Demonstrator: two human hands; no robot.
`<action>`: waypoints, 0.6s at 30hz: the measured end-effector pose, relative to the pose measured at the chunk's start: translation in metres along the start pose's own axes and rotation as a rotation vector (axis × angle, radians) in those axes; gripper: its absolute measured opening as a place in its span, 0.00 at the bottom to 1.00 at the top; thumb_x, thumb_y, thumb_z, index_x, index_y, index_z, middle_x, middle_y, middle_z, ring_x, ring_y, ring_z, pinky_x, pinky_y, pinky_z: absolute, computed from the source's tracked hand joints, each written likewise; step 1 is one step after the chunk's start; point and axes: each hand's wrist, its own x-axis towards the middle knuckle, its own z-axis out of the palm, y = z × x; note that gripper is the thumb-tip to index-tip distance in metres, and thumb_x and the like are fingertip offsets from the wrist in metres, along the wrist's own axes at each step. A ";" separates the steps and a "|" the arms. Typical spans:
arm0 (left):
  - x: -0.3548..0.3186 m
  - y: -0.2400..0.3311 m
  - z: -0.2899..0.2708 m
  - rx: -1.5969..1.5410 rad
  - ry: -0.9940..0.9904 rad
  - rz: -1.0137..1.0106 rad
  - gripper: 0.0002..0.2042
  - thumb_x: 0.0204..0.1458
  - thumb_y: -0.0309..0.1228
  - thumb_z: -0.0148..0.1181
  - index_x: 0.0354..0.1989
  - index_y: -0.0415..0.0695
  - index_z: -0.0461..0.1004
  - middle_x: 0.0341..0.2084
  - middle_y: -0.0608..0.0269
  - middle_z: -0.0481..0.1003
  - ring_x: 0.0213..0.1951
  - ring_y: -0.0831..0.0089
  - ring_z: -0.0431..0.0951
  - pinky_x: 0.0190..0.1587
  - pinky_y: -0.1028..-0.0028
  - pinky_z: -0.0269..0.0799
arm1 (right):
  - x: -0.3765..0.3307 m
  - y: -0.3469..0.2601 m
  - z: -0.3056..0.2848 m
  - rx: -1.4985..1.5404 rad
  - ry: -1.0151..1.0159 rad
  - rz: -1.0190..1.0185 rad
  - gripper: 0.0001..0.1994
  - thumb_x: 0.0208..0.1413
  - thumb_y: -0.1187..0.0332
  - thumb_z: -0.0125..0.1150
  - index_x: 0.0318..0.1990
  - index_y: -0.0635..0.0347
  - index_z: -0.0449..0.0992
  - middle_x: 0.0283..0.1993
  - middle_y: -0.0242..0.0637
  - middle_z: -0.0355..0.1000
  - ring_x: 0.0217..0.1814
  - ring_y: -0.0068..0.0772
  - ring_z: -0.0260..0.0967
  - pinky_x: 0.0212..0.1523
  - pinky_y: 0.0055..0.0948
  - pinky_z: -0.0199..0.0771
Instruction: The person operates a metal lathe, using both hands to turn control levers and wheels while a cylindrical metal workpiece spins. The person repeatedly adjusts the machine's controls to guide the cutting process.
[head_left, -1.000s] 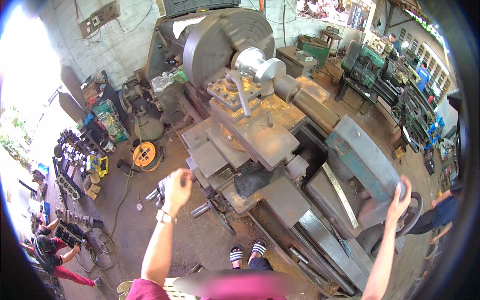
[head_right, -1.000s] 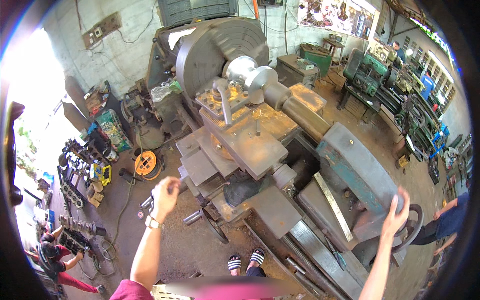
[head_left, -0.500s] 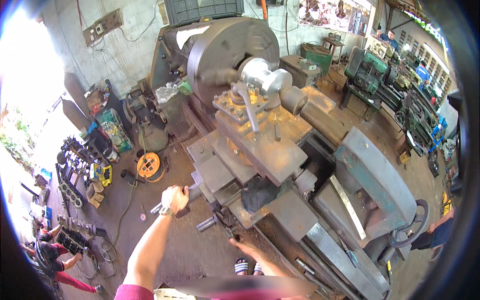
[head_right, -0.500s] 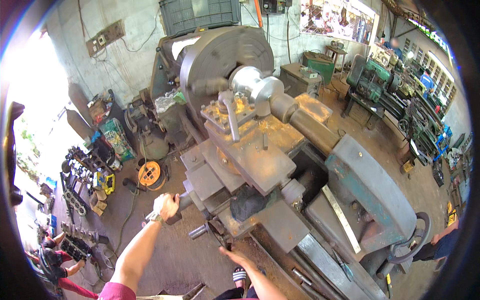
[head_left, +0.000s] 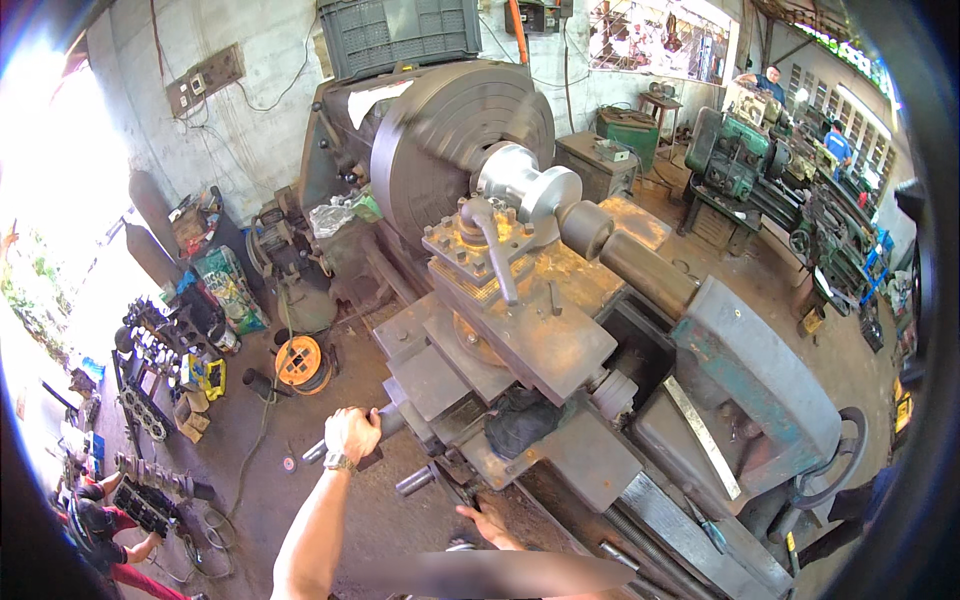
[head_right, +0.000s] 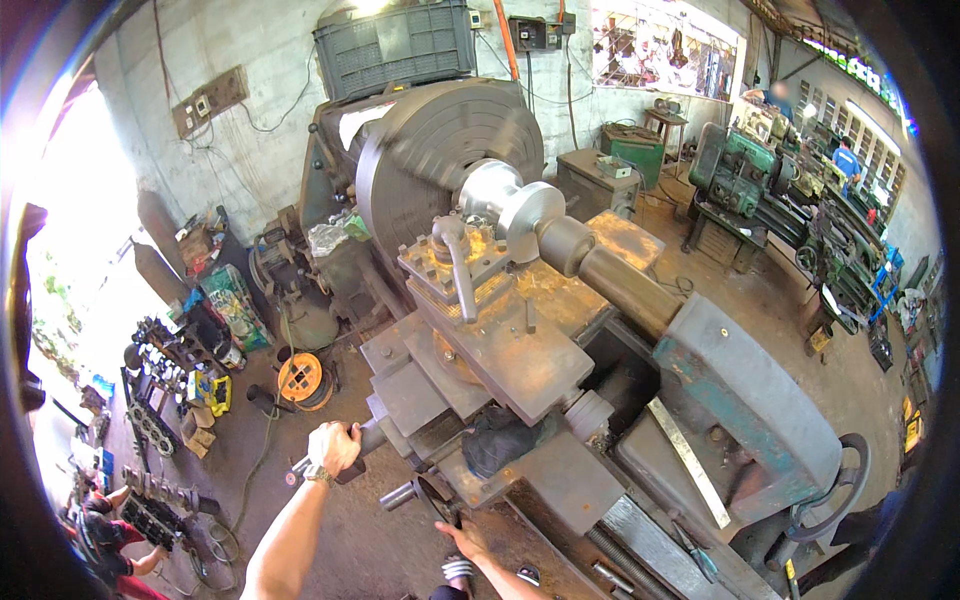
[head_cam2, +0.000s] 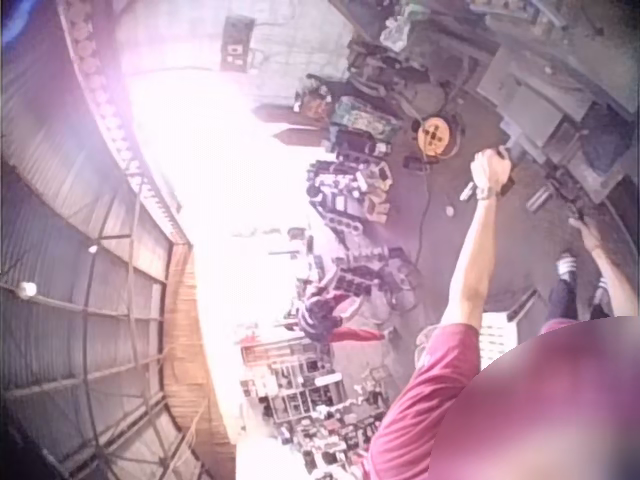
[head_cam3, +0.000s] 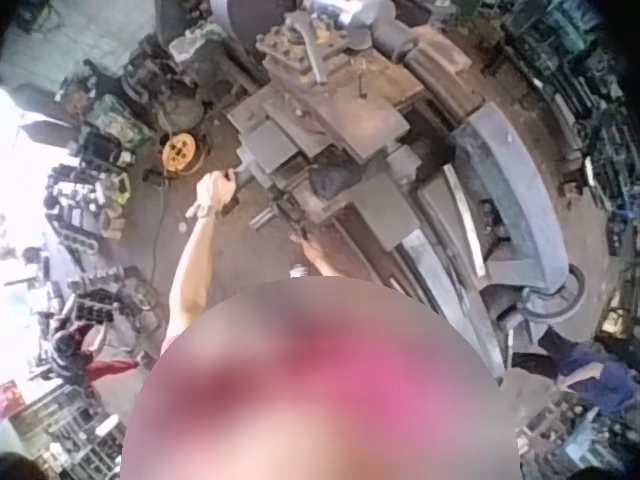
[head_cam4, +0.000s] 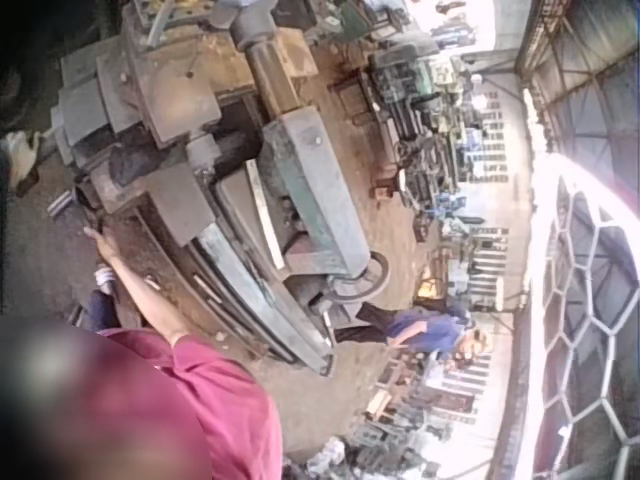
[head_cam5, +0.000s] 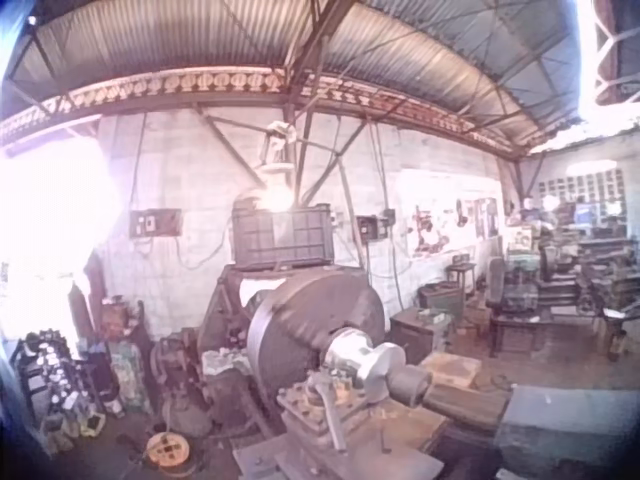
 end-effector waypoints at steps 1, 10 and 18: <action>0.000 0.000 0.000 -0.001 -0.021 -0.015 0.21 0.54 0.44 0.49 0.23 0.40 0.80 0.27 0.47 0.78 0.35 0.52 0.79 0.43 0.59 0.72 | -0.005 -0.007 0.001 0.012 0.031 0.035 0.38 0.47 0.41 0.61 0.58 0.64 0.68 0.54 0.50 0.72 0.59 0.45 0.66 0.60 0.35 0.61; -0.001 0.003 -0.006 0.019 -0.033 -0.045 0.24 0.54 0.46 0.49 0.24 0.36 0.79 0.26 0.42 0.77 0.35 0.49 0.79 0.43 0.58 0.73 | -0.014 -0.019 0.000 -0.017 0.105 -0.079 0.35 0.50 0.39 0.58 0.54 0.62 0.72 0.50 0.48 0.75 0.56 0.44 0.70 0.56 0.36 0.66; -0.002 -0.002 0.002 -0.007 0.028 -0.009 0.24 0.54 0.46 0.48 0.22 0.35 0.78 0.25 0.41 0.77 0.33 0.48 0.79 0.40 0.58 0.74 | -0.014 -0.031 -0.001 -0.006 0.120 -0.128 0.37 0.49 0.37 0.57 0.52 0.64 0.73 0.48 0.50 0.75 0.54 0.47 0.71 0.54 0.37 0.66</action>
